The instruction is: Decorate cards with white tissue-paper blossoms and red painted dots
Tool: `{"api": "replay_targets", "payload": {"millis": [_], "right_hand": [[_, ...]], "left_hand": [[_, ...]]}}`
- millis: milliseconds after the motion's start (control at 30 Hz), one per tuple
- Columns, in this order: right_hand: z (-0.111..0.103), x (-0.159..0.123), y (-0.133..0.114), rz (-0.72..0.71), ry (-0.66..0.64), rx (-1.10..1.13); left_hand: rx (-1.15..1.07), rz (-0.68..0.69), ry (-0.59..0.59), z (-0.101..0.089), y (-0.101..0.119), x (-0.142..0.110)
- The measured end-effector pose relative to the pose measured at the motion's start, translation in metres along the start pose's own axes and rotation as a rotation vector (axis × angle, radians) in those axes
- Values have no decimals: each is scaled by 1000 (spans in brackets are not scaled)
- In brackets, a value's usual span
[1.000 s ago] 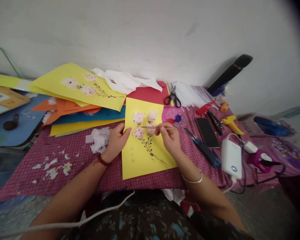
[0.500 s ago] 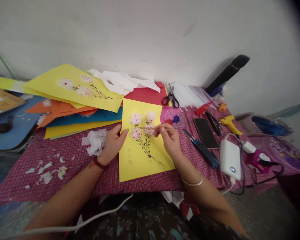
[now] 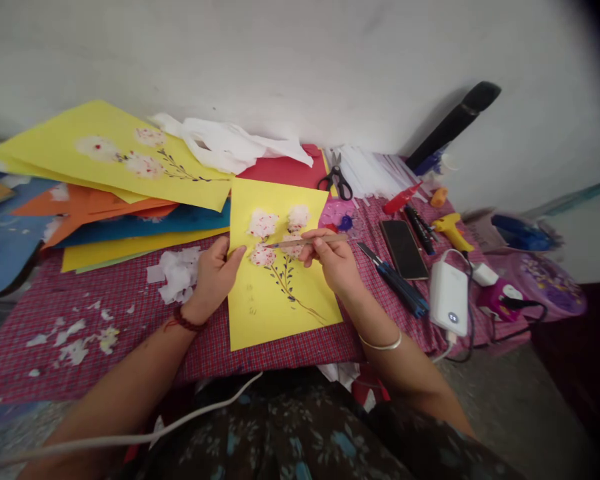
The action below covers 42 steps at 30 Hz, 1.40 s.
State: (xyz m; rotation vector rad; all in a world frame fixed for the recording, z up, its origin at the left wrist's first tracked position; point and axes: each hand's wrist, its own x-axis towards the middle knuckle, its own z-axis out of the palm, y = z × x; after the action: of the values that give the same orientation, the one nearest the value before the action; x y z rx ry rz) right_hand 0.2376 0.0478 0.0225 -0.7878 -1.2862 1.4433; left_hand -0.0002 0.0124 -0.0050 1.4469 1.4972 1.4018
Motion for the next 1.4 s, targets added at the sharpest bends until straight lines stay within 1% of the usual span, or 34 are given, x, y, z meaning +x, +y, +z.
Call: {"api": "replay_targets", "payload": {"millis": [100, 200, 333, 467, 533, 633, 700, 900, 967, 1100, 1267, 1400], "right_hand": [[-2, 0, -4, -38, -57, -37], [-2, 0, -6, -58, -74, -95], [0, 0, -3, -42, -95, -153], [0, 1, 0, -18, -126, -161], [-1, 1, -1, -26, -115, -157], [-3, 2, -4, -82, -38, -126], [-3, 2, -4, -105, -11, -106], [2, 1, 3, -49, -76, -143], [3, 0, 2, -43, -59, -146], [2, 0, -1, -61, 12, -140], [3, -1, 0, -27, -6, -161], [3, -2, -2, -64, 20, -153]], "left_hand": [[-17, -39, 2, 1, 2, 0], [-39, -57, 15, 3, 3, 1], [-52, -70, 16, 3, 2, 2], [-70, -89, 16, 3, 1, 1], [-70, -88, 20, 3, 2, 1], [-71, -82, 12, 2, 4, 2], [-55, -76, 5, 2, 4, 2], [-62, -57, 14, 3, 3, 2], [-51, -67, 7, 3, 4, 2], [-17, -68, -10, 3, 6, 1], [33, -21, -7, 2, 3, 0], [27, -15, -14, 1, 0, 1]]}}
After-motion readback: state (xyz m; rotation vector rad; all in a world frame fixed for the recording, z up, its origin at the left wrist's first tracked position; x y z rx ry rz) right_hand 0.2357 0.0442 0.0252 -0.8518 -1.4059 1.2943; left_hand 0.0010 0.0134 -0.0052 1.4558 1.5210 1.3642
